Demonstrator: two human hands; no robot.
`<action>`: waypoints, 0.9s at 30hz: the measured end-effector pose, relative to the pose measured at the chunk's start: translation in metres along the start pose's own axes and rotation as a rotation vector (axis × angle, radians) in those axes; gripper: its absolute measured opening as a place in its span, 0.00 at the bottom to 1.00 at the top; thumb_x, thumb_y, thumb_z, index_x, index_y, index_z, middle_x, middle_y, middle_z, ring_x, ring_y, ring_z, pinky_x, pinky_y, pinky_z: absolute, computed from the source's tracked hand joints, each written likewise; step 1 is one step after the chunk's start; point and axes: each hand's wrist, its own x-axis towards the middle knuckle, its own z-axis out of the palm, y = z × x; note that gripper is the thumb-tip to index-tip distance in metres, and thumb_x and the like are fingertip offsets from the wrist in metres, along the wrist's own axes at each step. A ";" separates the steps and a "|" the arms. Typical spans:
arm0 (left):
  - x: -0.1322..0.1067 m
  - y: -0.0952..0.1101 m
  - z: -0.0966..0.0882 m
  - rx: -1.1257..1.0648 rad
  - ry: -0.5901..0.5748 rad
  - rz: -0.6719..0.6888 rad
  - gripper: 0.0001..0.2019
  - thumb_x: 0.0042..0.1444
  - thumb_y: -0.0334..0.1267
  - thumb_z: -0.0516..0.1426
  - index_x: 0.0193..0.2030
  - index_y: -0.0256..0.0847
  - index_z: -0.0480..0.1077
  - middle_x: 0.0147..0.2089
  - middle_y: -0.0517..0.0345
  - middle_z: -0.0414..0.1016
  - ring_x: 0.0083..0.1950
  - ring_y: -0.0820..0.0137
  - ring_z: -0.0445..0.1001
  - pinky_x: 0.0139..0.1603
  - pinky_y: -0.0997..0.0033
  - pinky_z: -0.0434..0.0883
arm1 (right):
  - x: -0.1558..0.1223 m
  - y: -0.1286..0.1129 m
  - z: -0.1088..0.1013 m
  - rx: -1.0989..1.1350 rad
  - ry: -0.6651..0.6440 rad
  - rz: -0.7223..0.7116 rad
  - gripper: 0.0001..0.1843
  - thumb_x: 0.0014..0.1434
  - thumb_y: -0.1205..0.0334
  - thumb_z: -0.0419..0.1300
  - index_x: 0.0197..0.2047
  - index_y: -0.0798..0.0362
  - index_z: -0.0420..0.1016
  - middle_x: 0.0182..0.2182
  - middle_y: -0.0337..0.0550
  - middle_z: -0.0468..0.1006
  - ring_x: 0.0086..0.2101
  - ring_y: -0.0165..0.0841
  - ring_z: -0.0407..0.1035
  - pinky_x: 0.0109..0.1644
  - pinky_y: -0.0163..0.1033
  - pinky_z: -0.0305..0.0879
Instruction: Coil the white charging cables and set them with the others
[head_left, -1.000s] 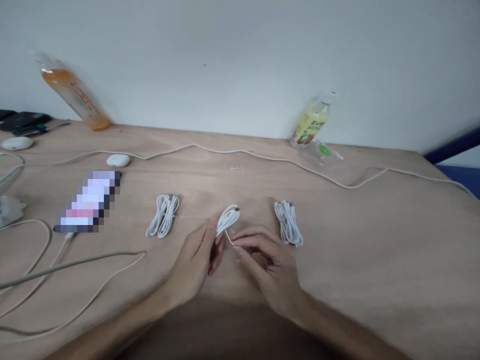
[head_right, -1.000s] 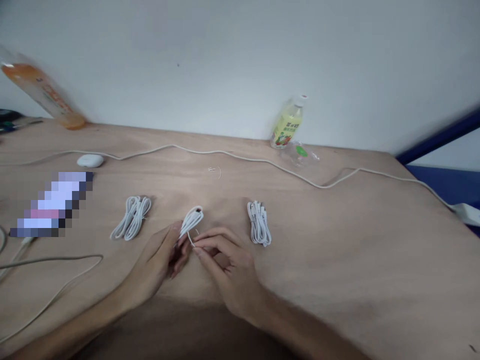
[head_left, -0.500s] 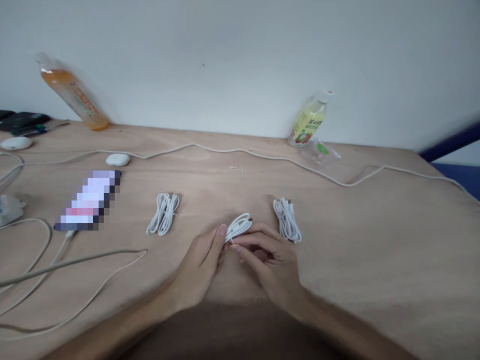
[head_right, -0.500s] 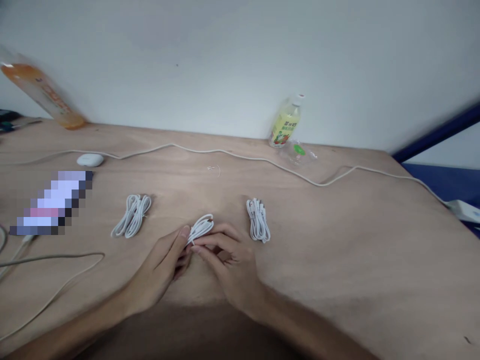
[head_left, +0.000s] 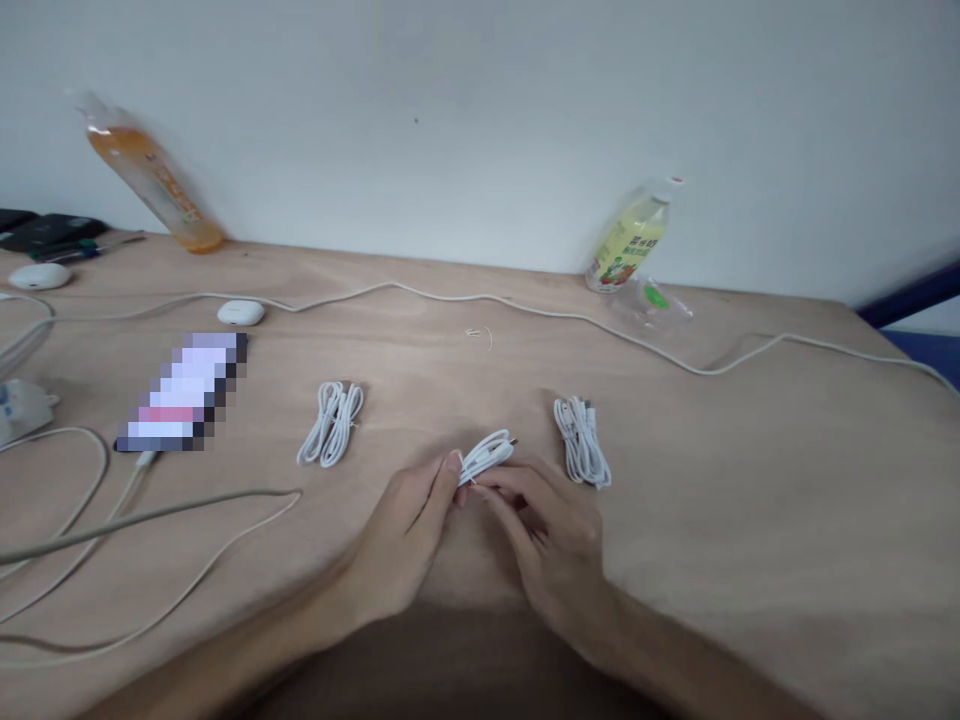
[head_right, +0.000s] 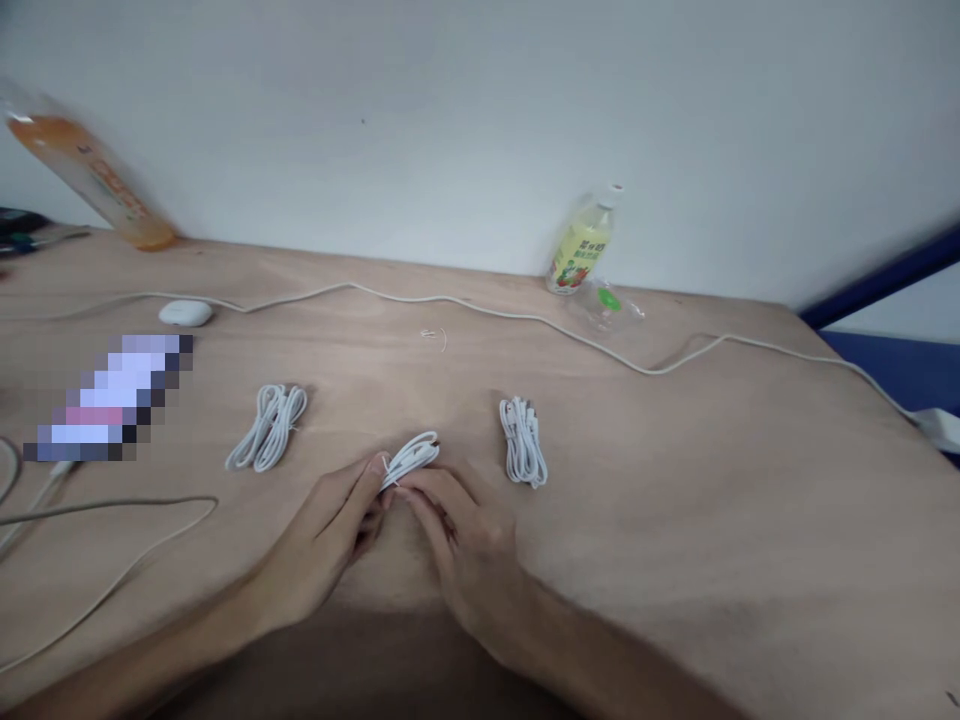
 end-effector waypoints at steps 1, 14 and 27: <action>0.000 0.000 0.000 0.019 0.012 0.004 0.23 0.75 0.55 0.53 0.31 0.43 0.69 0.30 0.59 0.68 0.31 0.66 0.62 0.29 0.68 0.58 | 0.000 0.000 0.000 -0.006 -0.009 -0.010 0.08 0.74 0.69 0.63 0.47 0.46 0.81 0.39 0.38 0.87 0.37 0.32 0.82 0.39 0.34 0.81; -0.002 0.004 0.000 -0.031 0.046 0.059 0.20 0.72 0.45 0.58 0.27 0.45 0.74 0.29 0.58 0.75 0.37 0.60 0.70 0.42 0.65 0.64 | -0.006 0.001 0.005 -0.015 0.005 0.081 0.07 0.76 0.60 0.64 0.42 0.47 0.80 0.32 0.36 0.87 0.29 0.31 0.81 0.33 0.35 0.78; -0.006 0.005 -0.001 0.062 -0.016 0.104 0.19 0.73 0.51 0.57 0.36 0.45 0.82 0.37 0.54 0.82 0.43 0.58 0.75 0.51 0.64 0.70 | -0.009 -0.002 0.003 -0.188 0.055 -0.098 0.07 0.77 0.62 0.61 0.46 0.45 0.81 0.29 0.36 0.86 0.24 0.32 0.77 0.32 0.37 0.77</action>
